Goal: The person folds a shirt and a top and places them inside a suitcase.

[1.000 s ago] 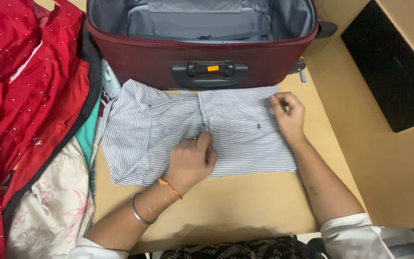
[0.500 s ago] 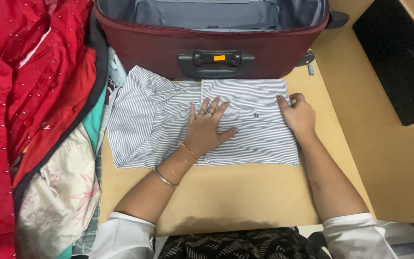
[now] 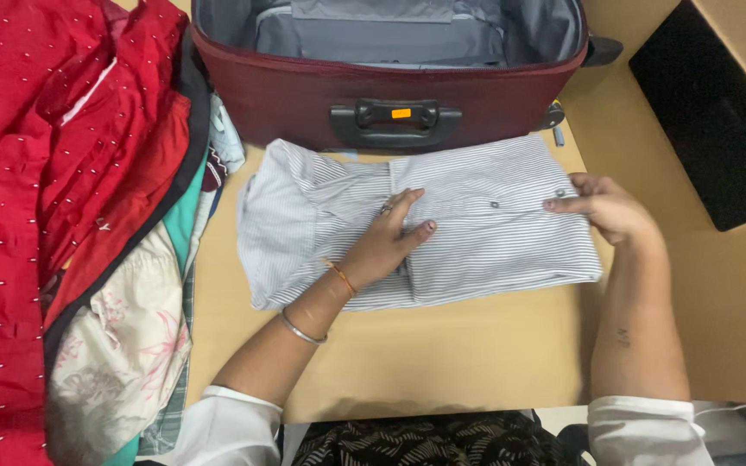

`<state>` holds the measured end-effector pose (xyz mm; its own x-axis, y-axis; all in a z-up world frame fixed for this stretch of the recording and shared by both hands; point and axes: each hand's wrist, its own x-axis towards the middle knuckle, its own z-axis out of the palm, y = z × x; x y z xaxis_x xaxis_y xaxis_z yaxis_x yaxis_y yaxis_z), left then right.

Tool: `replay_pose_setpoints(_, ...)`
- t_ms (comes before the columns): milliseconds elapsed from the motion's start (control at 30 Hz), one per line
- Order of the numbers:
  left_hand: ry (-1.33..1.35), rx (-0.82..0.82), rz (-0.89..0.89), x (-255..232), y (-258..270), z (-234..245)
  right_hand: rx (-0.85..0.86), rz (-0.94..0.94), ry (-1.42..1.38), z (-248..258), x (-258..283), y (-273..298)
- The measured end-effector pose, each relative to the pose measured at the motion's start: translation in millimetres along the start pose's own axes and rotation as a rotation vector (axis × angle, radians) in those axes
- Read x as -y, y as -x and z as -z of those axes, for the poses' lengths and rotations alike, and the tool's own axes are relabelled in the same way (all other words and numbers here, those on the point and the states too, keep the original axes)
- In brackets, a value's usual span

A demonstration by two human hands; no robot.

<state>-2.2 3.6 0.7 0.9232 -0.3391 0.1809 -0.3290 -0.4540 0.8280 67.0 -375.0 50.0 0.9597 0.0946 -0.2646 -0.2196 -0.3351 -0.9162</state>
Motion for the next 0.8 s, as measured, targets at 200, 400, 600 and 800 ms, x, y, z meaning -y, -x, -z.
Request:
replay_pose_setpoints(200,0.674,0.1,0.211,18.5,0.6,38.9,-0.254,0.103,0.081,47.5,66.0,53.4)
replay_pose_setpoints(400,1.053,0.138,0.502,20.6,-1.1,31.4,-0.164,0.214,0.082,15.6,137.4,76.0)
replay_pose_setpoints(600,1.406,0.053,0.464,-0.1,-0.6,59.6,0.493,0.485,-0.057,-91.0,159.2,65.2)
replay_pose_setpoints(800,1.482,-0.077,0.374,46.5,13.3,102.1,0.086,0.51,0.539,-174.5,111.9,29.0)
